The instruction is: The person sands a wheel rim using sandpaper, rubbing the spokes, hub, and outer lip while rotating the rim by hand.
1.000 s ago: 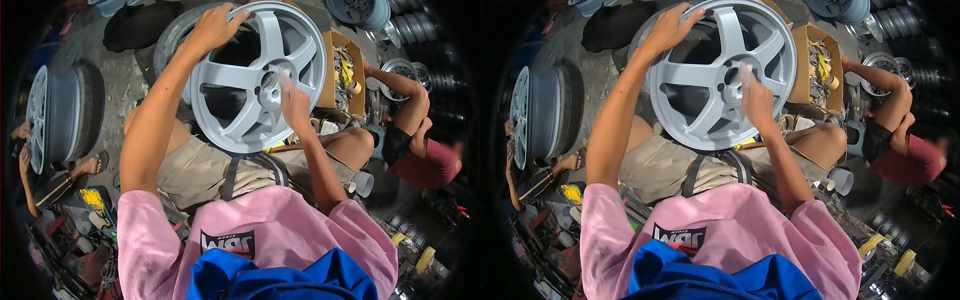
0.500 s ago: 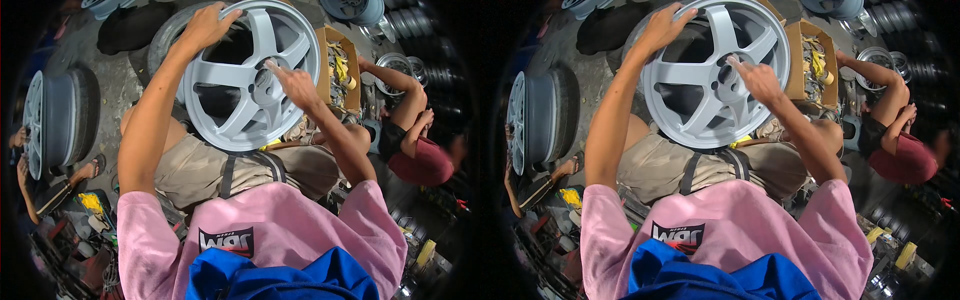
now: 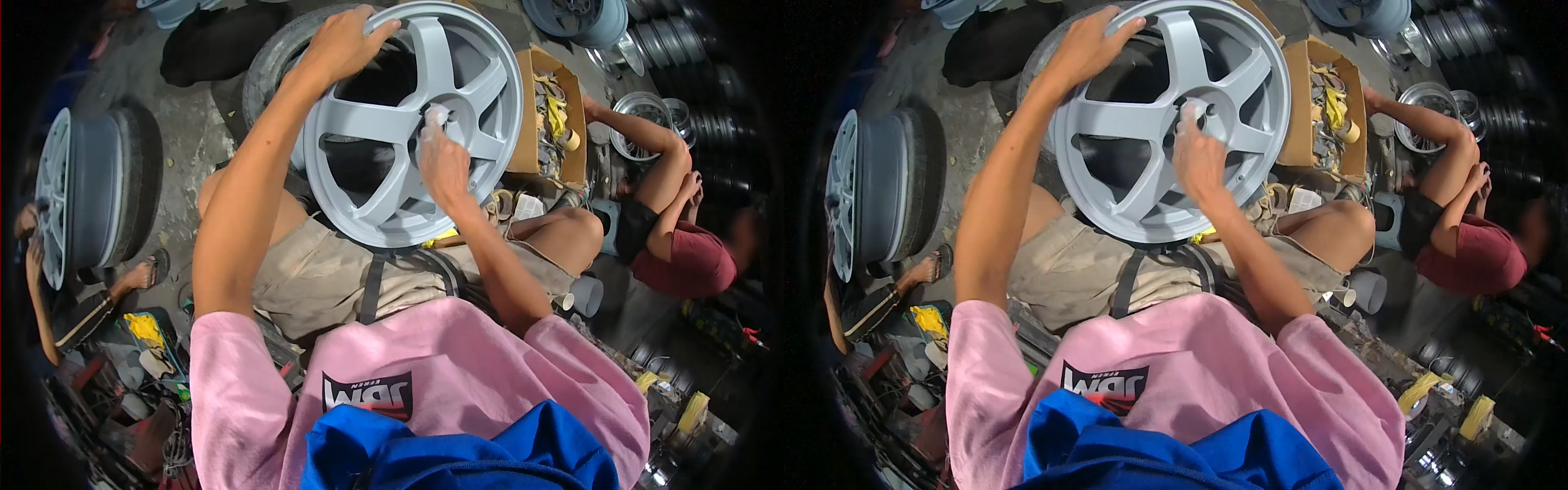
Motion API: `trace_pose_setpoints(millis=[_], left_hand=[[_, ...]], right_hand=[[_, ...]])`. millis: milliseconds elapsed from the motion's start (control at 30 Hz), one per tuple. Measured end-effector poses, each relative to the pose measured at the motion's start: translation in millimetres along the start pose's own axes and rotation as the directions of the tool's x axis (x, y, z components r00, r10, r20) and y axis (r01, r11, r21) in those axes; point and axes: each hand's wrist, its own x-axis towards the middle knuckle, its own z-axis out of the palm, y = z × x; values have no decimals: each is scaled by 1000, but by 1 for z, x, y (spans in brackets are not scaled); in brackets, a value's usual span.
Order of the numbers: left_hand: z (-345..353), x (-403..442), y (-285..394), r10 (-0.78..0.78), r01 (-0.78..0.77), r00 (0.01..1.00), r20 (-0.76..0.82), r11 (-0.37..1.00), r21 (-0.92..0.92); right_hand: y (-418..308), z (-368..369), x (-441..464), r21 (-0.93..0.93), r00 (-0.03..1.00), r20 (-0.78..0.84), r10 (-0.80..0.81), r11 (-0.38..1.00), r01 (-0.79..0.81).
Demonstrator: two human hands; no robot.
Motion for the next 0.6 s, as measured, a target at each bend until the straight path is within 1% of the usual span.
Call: trace_pose_setpoints(millis=[33,133,167,200,233,267,300,333,400,433,467,500,533,567,600], left_hand=[[-1,0,0,-5,5,1000,-5,1000,3],[-1,-1,4,-16,16,1000,-13,1000,4],[-1,0,6,-1,1,1000,-21,1000,-13],[0,0,8,18,-19,999,-26,999,-30],[2,0,6,25,-26,999,-21,999,-29],[3,-1,4,7,-7,1000,-17,1000,11],[2,2,2,-12,13,1000,-18,999,52],[0,3,2,-9,10,1000,-19,999,53],[-2,1,6,-38,37,999,23,998,56],[-6,4,9,-36,35,999,16,998,56],[-10,5,11,-53,51,997,64,998,28],[-10,2,11,-74,74,990,123,997,-1],[-7,-2,9,-78,79,988,133,997,-2],[-4,0,8,-71,68,994,77,997,33],[-1,3,9,-57,55,998,20,996,66]], right_hand=[[-11,-13,-1,24,997,76,-31,999,29],[-4,-34,-7,75,994,106,-10,997,2],[3,-32,-4,53,997,43,64,996,-66],[9,-23,2,52,996,44,71,996,-74],[10,-11,11,72,996,-6,92,993,-91],[10,-1,14,94,992,-59,114,990,-108],[-5,-8,17,91,994,6,109,990,-109],[-11,-11,15,93,994,3,109,990,-109],[-17,-18,5,309,1000,8,30,951,-31],[-8,-14,-1,291,996,-28,88,954,-76],[0,-14,3,291,997,-25,79,954,-68],[6,-13,6,451,943,39,330,836,-311],[13,-8,8,576,821,138,554,630,-522],[21,8,16,647,796,144,588,552,-525],[10,9,19,651,792,135,596,549,-524]])
